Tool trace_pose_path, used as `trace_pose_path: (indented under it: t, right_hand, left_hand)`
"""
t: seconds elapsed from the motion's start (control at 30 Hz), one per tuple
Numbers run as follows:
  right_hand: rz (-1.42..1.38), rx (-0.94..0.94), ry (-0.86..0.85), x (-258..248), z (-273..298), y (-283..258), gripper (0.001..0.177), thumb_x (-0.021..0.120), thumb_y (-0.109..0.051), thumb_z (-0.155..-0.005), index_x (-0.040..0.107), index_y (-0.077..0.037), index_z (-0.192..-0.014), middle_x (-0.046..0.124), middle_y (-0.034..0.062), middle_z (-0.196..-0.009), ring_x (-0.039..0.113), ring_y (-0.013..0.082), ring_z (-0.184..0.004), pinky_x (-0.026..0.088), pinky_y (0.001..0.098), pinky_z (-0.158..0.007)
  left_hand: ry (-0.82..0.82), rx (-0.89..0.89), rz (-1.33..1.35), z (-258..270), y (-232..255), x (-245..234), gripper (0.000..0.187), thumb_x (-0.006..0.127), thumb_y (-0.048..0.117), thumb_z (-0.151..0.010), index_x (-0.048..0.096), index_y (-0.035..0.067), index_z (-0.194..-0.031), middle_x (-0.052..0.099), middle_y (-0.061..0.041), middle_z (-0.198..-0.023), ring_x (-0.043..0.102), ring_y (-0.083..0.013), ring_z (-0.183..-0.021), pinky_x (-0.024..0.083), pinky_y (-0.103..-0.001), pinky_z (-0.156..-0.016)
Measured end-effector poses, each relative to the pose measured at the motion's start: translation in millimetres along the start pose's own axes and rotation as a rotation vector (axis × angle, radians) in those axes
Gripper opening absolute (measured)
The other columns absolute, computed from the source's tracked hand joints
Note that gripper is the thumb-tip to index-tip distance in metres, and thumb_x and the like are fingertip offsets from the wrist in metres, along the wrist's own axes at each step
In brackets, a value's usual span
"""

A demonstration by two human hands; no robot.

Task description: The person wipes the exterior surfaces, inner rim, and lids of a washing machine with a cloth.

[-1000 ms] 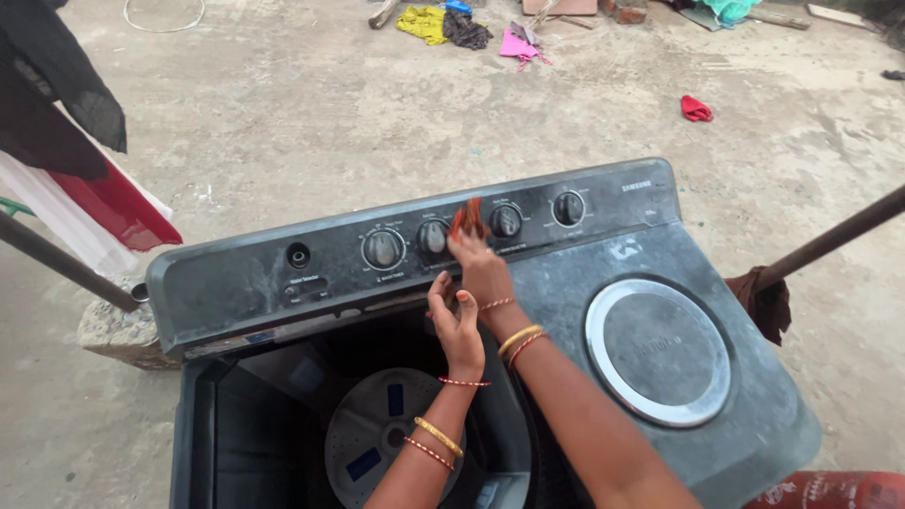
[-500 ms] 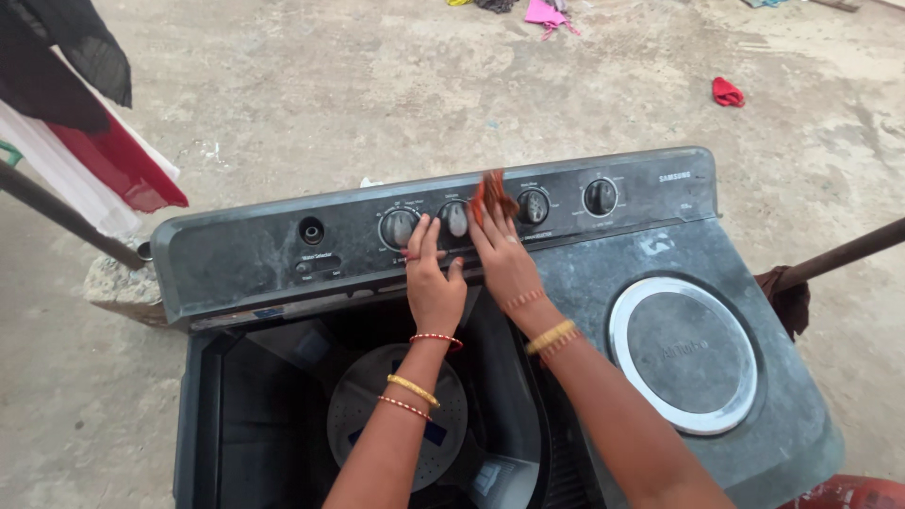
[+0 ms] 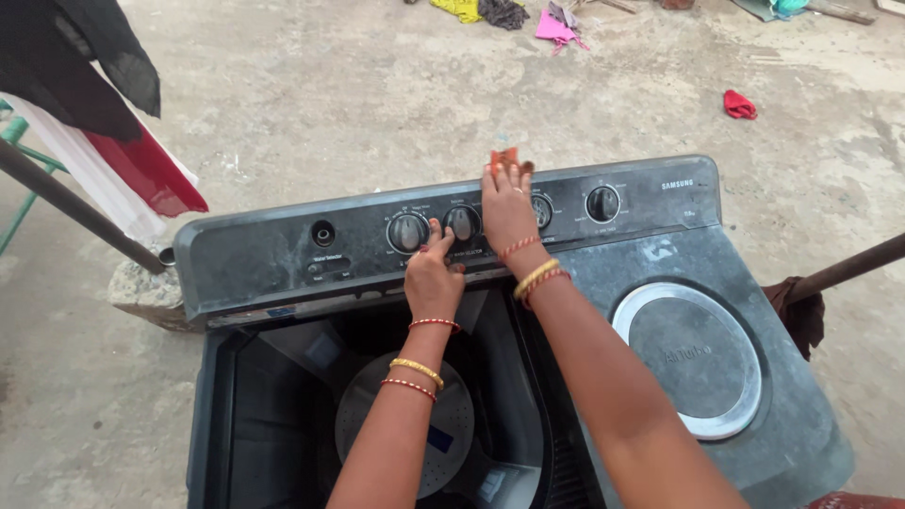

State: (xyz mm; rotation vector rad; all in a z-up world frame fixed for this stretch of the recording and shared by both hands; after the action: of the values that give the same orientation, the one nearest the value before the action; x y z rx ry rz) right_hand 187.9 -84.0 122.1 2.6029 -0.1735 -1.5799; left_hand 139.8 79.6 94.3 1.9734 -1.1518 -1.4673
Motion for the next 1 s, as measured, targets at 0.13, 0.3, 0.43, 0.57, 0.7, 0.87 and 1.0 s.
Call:
trace_pose_path:
  t: [0.13,0.3,0.43,0.57,0.7,0.87,1.0]
  right_hand:
    - [-0.558,-0.080,-0.134,12.6,-2.4,-15.9,0.062,0.054,0.009,-0.085,0.053,-0.010,-0.144,0.053,0.0155,-0.153,0.039,0.0391,-0.149,0.032,0.0468,-0.123]
    - [-0.407,-0.126,-0.028,22.9,-0.6,67.2,0.049,0.054,0.013,-0.084,0.057,-0.006,-0.130,0.052,0.0209,-0.154,0.051,0.0434,-0.138,0.040,0.0492,-0.115]
    - [-0.071,0.159,-0.304,40.4,9.3,183.9,0.043,0.062,0.004,-0.081,0.069,-0.016,-0.118,0.068,0.0176,-0.123,0.060,0.0431,-0.119,0.045,0.0516,-0.107]
    - [-0.050,0.188,-0.164,66.0,15.4,221.4,0.041,0.067,-0.001,-0.078,0.069,-0.013,-0.117,0.067,0.0222,-0.117,0.062,0.0444,-0.113,0.043,0.0599,-0.103]
    - [-0.307,0.081,-0.072,71.4,-0.8,161.9,0.017,0.060,-0.001,-0.089,0.069,-0.009,-0.100,0.068,0.0160,-0.133,0.066,0.0418,-0.110,0.054,0.0502,-0.093]
    - [-0.469,0.063,-0.308,39.5,-29.2,10.5,0.034,0.060,0.000,-0.088,0.075,-0.021,-0.110,0.073,0.0154,-0.116,0.071,0.0376,-0.105,0.057,0.0452,-0.091]
    - [-0.487,-0.146,-0.259,16.8,-48.4,-93.8,0.058,0.061,0.007,-0.076,0.069,-0.022,-0.126,0.057,0.0164,-0.144,0.067,0.0405,-0.108,0.056,0.0460,-0.089]
  left_hand:
    - [0.000,-0.032,-0.039,1.6,5.7,-1.7,0.059,0.082,0.000,-0.066,0.074,0.014,-0.122,0.058,-0.002,-0.145,0.067,-0.0344,-0.105,0.055,-0.039,-0.091]
    - [-0.009,-0.041,-0.032,1.2,3.3,0.5,0.059,0.081,-0.002,-0.066,0.073,0.014,-0.123,0.058,-0.001,-0.145,0.068,-0.0317,-0.101,0.056,-0.037,-0.089]
    - [-0.018,-0.033,0.030,2.7,-5.6,8.2,0.056,0.079,-0.004,-0.069,0.073,0.013,-0.122,0.058,-0.002,-0.147,0.072,-0.0254,-0.091,0.056,-0.035,-0.090]
    - [0.089,0.016,0.048,5.7,-6.8,12.0,0.059,0.074,-0.010,-0.066,0.075,0.013,-0.121,0.061,-0.002,-0.145,0.070,-0.0273,-0.101,0.058,-0.032,-0.086]
    - [0.106,0.027,0.022,9.2,-1.8,8.7,0.061,0.073,-0.009,-0.066,0.074,0.011,-0.124,0.060,-0.002,-0.145,0.067,-0.0299,-0.099,0.058,-0.033,-0.084]
    - [0.103,0.068,0.126,14.5,-1.4,-1.4,0.044,0.073,-0.005,-0.074,0.076,0.007,-0.116,0.066,-0.008,-0.138,0.069,-0.0316,-0.096,0.056,-0.036,-0.084]
    - [0.221,-0.084,0.312,17.8,-24.3,-33.6,0.019,0.074,0.003,-0.085,0.079,0.009,-0.102,0.076,-0.010,-0.109,0.074,-0.0273,-0.096,0.057,-0.036,-0.086]
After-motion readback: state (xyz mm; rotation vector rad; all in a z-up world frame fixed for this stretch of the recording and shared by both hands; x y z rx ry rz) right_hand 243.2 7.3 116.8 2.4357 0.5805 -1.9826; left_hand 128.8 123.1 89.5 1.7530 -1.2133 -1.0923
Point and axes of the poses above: each hand's wrist, its own z-axis away from the middle knuckle, its own x-axis out of the palm, y = z × x, the point moved 4 cm from there along -z, towards the middle knuckle
